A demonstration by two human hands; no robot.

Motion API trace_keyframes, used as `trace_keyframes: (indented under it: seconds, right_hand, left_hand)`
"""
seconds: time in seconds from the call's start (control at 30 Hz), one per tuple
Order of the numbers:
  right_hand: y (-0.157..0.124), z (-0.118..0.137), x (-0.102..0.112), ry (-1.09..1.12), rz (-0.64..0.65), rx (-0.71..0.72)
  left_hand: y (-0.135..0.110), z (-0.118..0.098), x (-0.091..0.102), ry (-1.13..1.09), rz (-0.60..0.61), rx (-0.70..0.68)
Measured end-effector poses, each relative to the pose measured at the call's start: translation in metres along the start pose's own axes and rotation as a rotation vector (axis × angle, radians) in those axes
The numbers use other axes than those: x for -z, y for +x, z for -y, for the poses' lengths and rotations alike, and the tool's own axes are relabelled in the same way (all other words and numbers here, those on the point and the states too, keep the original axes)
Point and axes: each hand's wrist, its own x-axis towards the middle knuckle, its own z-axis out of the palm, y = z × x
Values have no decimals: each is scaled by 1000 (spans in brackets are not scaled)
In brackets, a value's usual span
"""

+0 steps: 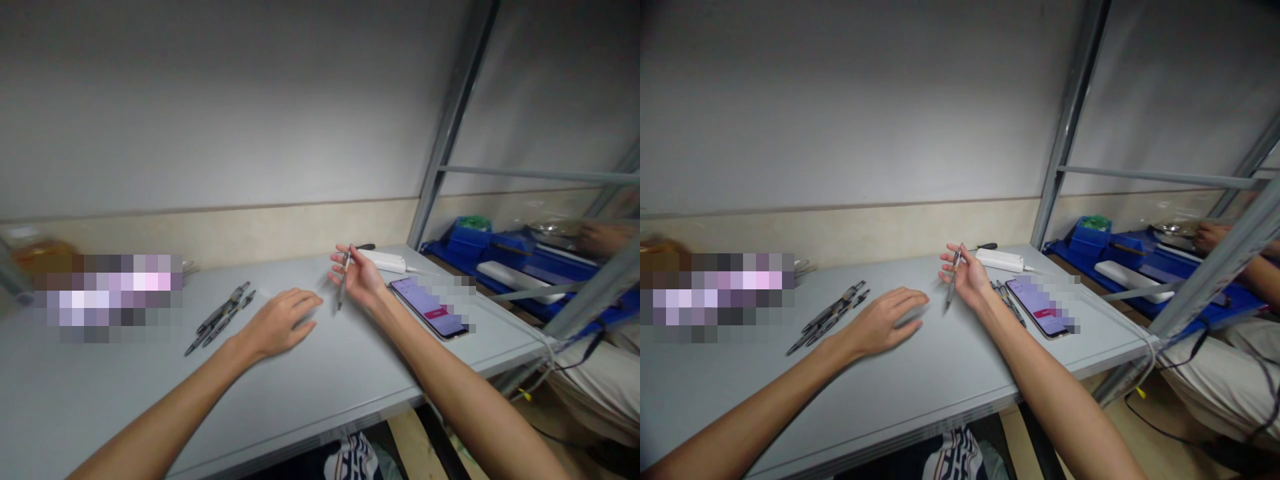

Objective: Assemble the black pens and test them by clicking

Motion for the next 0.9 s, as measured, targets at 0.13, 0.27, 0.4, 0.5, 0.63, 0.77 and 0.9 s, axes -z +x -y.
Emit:
trace_keyframes:
  seconds: [0.13,0.27,0.4,0.5,0.63,0.77,0.9]
  right_hand:
    - [2,9,-3,-7,91,13]
    - [6,16,-13,-50,193,-79]
    - [4,22,-26,-27,163,-184]
    - [1,26,-32,2,164,-202]
    - [-1,30,-33,14,166,-194]
    - [-1,31,-32,26,150,-203]
    - [-2,29,-31,42,158,-199]
  left_hand:
    - [-4,10,-2,2,-39,109]
    - [-7,21,-2,51,-34,173]
    - [-6,21,-2,57,-6,176]
    - [-5,22,-2,54,14,187]
    - [-6,25,-2,80,52,217]
    - [-7,28,-2,91,40,234]
    - [-7,27,-3,99,44,237]
